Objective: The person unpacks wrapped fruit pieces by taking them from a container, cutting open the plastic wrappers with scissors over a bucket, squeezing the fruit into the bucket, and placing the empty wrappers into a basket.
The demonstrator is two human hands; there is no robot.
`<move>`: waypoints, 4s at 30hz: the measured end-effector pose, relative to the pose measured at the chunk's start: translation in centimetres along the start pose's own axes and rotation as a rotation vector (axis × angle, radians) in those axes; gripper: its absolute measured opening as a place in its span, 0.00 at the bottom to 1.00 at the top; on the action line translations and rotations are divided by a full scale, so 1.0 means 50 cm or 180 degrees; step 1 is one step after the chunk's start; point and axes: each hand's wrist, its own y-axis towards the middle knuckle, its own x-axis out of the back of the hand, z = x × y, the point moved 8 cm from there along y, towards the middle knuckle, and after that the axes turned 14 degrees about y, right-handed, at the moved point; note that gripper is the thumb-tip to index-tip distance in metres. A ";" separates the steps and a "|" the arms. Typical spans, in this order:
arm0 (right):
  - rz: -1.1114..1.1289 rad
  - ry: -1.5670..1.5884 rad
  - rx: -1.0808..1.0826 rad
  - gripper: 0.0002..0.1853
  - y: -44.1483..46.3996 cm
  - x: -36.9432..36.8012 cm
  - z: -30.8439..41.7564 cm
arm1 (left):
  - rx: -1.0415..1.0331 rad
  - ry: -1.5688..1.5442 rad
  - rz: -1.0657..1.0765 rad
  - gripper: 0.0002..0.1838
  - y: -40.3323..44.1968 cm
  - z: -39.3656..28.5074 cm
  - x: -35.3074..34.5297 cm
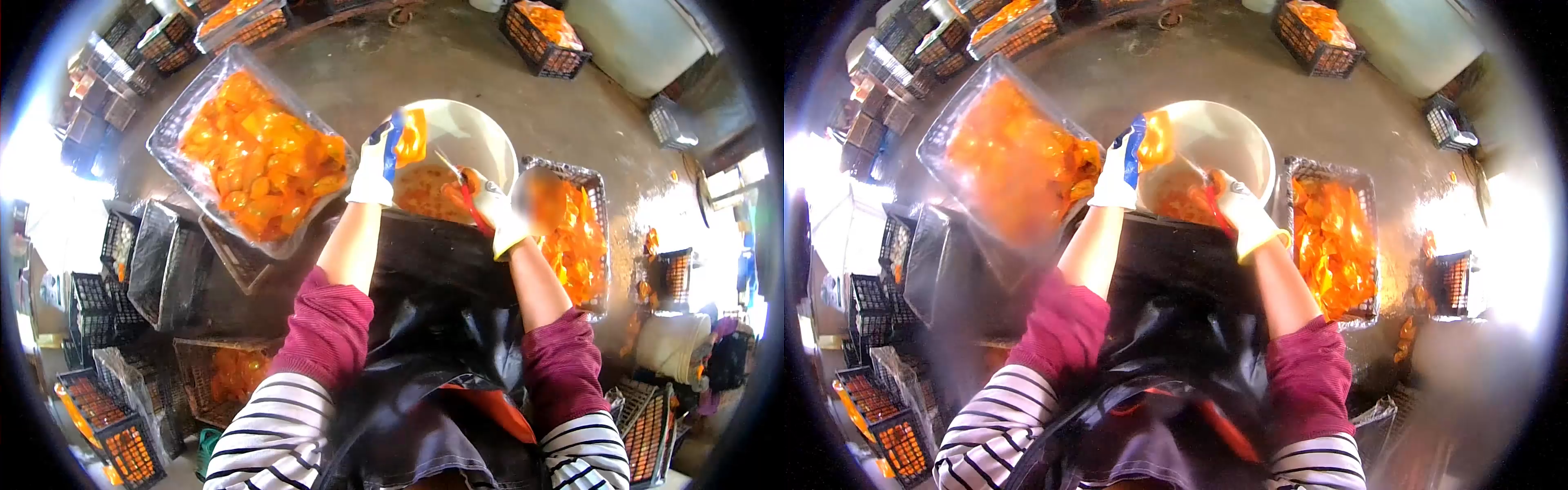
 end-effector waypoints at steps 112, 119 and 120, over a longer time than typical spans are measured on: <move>-0.0699 0.5210 -0.0087 0.26 0.012 0.078 -0.048 | 0.0469 0.5655 -0.0501 0.25 -0.018 0.008 0.573; -0.0566 0.4853 -0.0235 0.25 -0.002 0.059 -0.027 | 0.0197 -0.1042 -0.1047 0.23 -0.064 -0.045 0.582; -0.0630 0.4806 -0.0256 0.25 -0.004 0.059 -0.024 | 0.0712 -0.2557 -0.0929 0.24 -0.072 -0.051 0.534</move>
